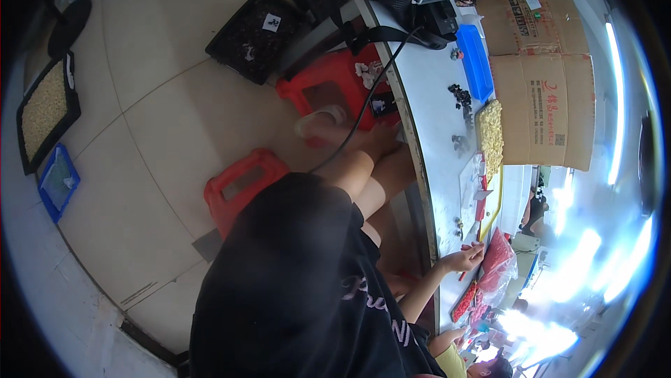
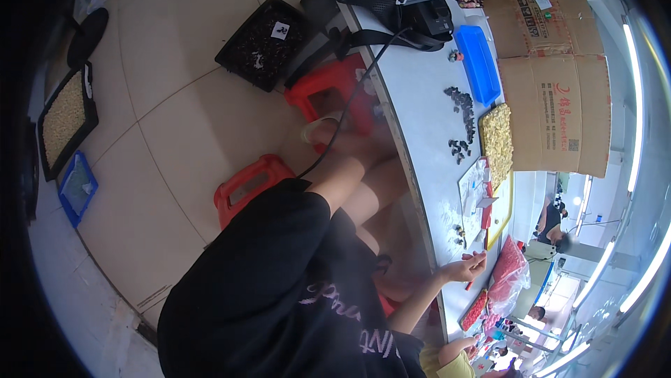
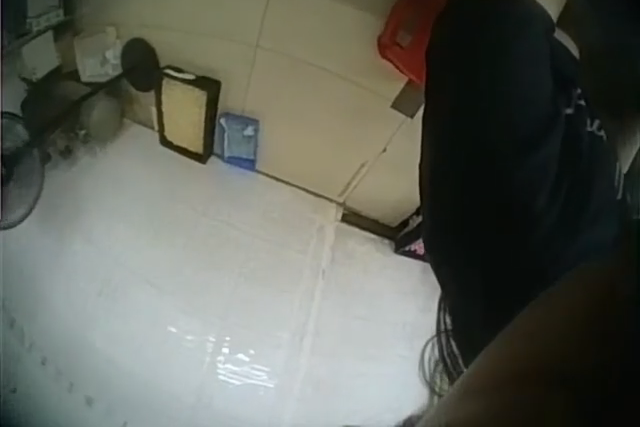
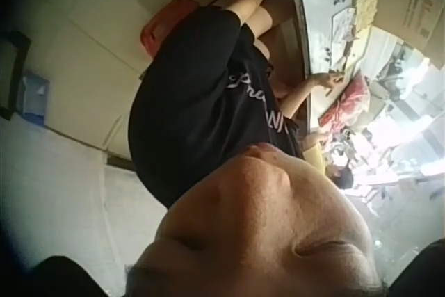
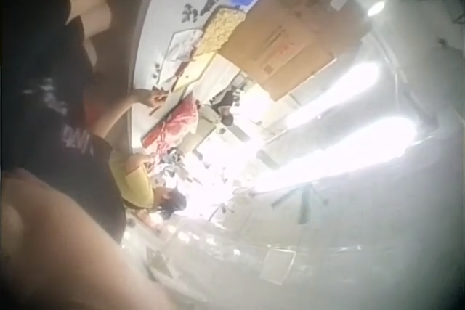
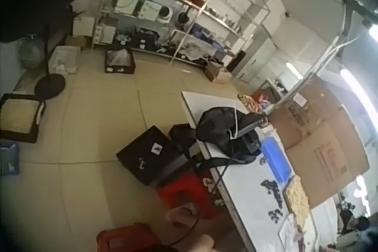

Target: Apply glue to small toy components and assemble them into completed figurines.

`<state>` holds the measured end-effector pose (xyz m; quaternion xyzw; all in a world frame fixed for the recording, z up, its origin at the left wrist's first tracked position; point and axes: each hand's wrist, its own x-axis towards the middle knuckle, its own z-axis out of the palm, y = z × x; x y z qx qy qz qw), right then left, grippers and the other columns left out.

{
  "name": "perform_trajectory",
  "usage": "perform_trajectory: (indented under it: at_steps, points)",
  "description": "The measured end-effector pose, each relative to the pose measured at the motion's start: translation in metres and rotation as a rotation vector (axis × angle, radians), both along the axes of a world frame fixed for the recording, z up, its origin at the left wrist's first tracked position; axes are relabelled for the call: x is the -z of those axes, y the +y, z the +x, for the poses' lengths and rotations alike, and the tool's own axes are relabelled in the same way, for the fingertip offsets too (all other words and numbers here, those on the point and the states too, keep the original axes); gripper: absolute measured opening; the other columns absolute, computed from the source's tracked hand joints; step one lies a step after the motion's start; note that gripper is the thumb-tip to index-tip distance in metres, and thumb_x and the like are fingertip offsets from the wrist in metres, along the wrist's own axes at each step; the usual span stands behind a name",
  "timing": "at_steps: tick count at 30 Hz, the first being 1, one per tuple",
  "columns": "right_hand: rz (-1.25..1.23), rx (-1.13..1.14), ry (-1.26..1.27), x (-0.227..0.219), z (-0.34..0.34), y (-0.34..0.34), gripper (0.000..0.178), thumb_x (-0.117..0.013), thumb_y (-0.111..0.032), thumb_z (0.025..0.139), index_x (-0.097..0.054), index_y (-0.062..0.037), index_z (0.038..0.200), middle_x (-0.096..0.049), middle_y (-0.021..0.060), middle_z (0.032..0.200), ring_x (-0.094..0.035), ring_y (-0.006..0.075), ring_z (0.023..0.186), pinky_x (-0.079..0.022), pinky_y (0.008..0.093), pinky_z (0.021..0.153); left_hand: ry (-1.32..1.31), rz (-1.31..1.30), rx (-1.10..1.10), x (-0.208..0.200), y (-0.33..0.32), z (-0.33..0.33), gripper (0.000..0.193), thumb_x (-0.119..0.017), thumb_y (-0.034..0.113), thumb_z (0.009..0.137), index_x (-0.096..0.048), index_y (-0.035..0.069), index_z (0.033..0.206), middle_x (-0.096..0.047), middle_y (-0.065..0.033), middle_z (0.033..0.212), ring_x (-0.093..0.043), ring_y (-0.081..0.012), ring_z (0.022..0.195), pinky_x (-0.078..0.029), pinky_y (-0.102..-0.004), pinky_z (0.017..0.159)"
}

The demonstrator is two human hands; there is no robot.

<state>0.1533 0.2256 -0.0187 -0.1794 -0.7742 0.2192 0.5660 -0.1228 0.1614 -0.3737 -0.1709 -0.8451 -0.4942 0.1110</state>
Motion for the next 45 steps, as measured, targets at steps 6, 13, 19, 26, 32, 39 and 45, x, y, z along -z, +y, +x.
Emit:
perform_trajectory:
  at_steps: [6,13,19,26,32,39,45]
  points:
    - [-0.072,-0.087,-0.054,0.014,-0.012,-0.029,0.03,-0.055,-0.027,0.092,-0.057,0.0038,0.093,-0.056,0.0076,0.076,-0.045,0.0104,0.053,-0.036,0.0236,0.049,-0.014,0.0,-0.161,0.019,-0.068,-0.004,0.066,-0.053,0.042,0.08,-0.037,0.005,0.132,-0.061,-0.0204,0.107,-0.058,-0.0389,0.097,-0.046,-0.0463,0.084]
    - [-0.082,-0.178,-0.039,0.021,-0.02,-0.037,0.022,-0.052,-0.019,0.094,-0.056,0.0024,0.097,-0.055,0.0054,0.075,-0.045,0.0097,0.054,-0.036,0.0226,0.049,-0.21,0.295,-0.12,-0.011,-0.122,0.033,0.057,-0.05,0.036,0.082,-0.041,0.009,0.131,-0.062,-0.0156,0.108,-0.059,-0.0382,0.097,-0.047,-0.0464,0.083]
    - [-0.242,-0.23,0.037,0.007,-0.009,-0.014,0.015,-0.049,-0.016,0.095,-0.053,-0.0016,0.097,-0.046,-0.0012,0.067,-0.04,0.0052,0.055,-0.033,0.0197,0.048,-0.439,-0.517,0.312,-0.189,-0.139,0.077,0.042,-0.048,0.033,0.084,-0.056,0.008,0.117,-0.065,-0.0156,0.099,-0.062,-0.0344,0.092,-0.049,-0.0457,0.079]
    - [-0.345,-0.258,-0.089,0.008,-0.013,-0.022,0.018,-0.049,-0.018,0.095,-0.053,-0.0011,0.097,-0.048,-0.0011,0.069,-0.046,0.0063,0.059,-0.038,0.0221,0.054,-0.244,-0.713,0.679,-0.176,-0.192,0.134,0.038,-0.046,0.033,0.086,-0.06,0.007,0.109,-0.065,-0.0171,0.098,-0.062,-0.0325,0.093,-0.049,-0.0431,0.079]
    - [-0.509,-0.359,-0.018,0.006,-0.006,-0.01,0.019,-0.05,-0.019,0.095,-0.052,-0.0015,0.102,-0.05,0.0006,0.075,-0.047,0.0057,0.062,-0.04,0.0191,0.059,-0.291,-0.91,0.788,-0.213,-0.198,0.163,0.037,-0.044,0.033,0.088,-0.064,0.005,0.103,-0.065,-0.0183,0.097,-0.062,-0.0308,0.094,-0.049,-0.0409,0.079]
    - [-0.471,-0.518,-0.179,-0.015,-0.013,0.0,0.008,-0.056,-0.004,0.086,-0.057,-0.001,0.094,-0.053,0.0034,0.076,-0.053,0.0078,0.062,-0.043,0.0219,0.058,-0.341,-0.923,0.79,-0.327,-0.2,0.211,0.043,-0.05,0.041,0.085,-0.067,0.001,0.09,-0.065,-0.0209,0.089,-0.062,-0.0386,0.086,-0.05,-0.0468,0.076]
    - [-0.427,-0.885,-0.307,-0.07,-0.07,0.017,0.013,-0.054,-0.007,0.089,-0.06,0.0007,0.096,-0.057,0.0053,0.077,-0.055,0.0098,0.063,-0.045,0.0235,0.058,0.294,-0.057,1.166,-0.407,-0.173,0.216,0.036,-0.067,0.012,0.077,-0.057,0.0,0.11,-0.056,-0.0149,0.114,-0.056,-0.0289,0.105,-0.047,-0.0367,0.089]
